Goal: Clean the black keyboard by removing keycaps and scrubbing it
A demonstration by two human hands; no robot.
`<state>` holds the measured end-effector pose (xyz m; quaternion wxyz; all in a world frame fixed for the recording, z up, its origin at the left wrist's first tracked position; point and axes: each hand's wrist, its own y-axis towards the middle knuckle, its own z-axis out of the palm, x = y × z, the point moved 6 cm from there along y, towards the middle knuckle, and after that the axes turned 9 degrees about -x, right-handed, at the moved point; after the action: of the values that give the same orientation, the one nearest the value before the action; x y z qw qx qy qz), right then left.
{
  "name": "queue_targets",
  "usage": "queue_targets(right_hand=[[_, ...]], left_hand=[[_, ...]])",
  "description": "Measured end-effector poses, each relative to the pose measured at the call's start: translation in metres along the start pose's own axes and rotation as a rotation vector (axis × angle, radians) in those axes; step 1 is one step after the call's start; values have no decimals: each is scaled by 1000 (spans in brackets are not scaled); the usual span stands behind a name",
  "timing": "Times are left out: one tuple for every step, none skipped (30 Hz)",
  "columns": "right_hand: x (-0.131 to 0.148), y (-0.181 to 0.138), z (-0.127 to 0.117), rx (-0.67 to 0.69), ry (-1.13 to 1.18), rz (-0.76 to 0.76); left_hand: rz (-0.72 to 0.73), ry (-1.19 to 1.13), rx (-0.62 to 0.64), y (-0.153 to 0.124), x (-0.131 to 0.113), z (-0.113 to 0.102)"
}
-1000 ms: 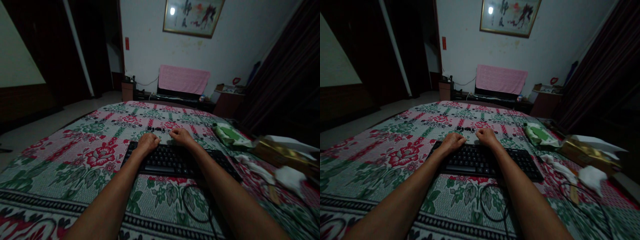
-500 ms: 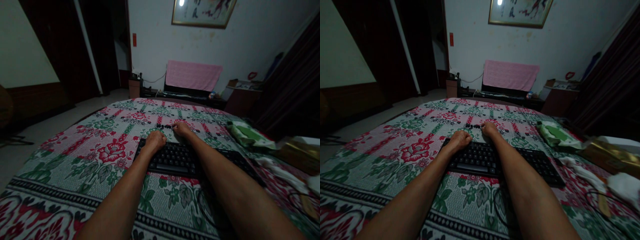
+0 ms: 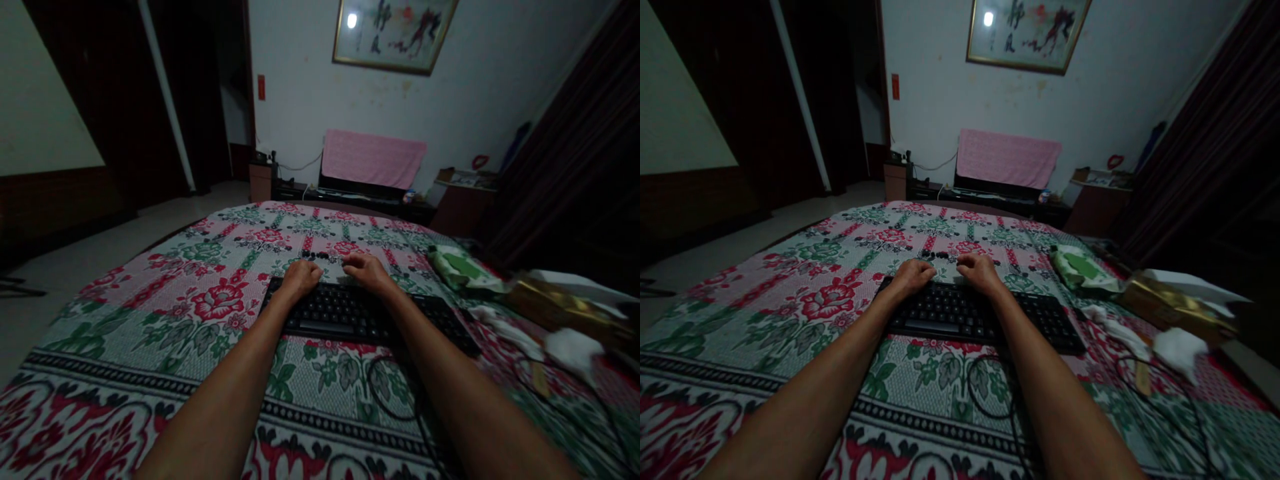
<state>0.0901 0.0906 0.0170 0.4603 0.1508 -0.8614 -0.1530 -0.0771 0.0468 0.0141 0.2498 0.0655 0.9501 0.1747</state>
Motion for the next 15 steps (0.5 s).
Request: queue_targets(right_hand=[[4,-7,0,-8,49,-17],[8,-13,-1,-18,80,-26],[12,-18,0,-25,100,-31],[16,-23,1,-28,110,-38],[20,-27,2,-29,113,-45],[23,-31,4,-34,112,-53],[26,-33,4,-44,106,-61],[29,-35,5,-57,98,-71],[31,-37,5,-72,85,-82],[32,-38,5,-82,73,-93],[33,-39,6,-87,64,-105],[34,-40,6,-86,62,-117],[35,-41,6,-79,67,-127],[36,-41,6,-74,78,-134],[36,-42,6,-71,90,-140]], left_hand=[[21,-31,-24,-1,-4,-2],[41,-63,-42,-2,-8,-4],[56,-92,-52,-2,-11,-5],[64,-116,-54,-3,-14,-6],[69,-137,-51,-4,-15,-6],[74,-155,-48,-5,-16,-6],[79,-172,-48,-6,-17,-7],[86,-186,-47,-7,-17,-7],[95,-201,-51,-8,-17,-6],[103,-212,-56,-9,-18,-6],[114,-218,-58,-10,-18,-5],[127,-219,-55,-11,-19,-3],[142,-221,-49,-12,-20,-1],[153,-232,-42,-13,-21,2],[154,-254,-38,-13,-21,4]])
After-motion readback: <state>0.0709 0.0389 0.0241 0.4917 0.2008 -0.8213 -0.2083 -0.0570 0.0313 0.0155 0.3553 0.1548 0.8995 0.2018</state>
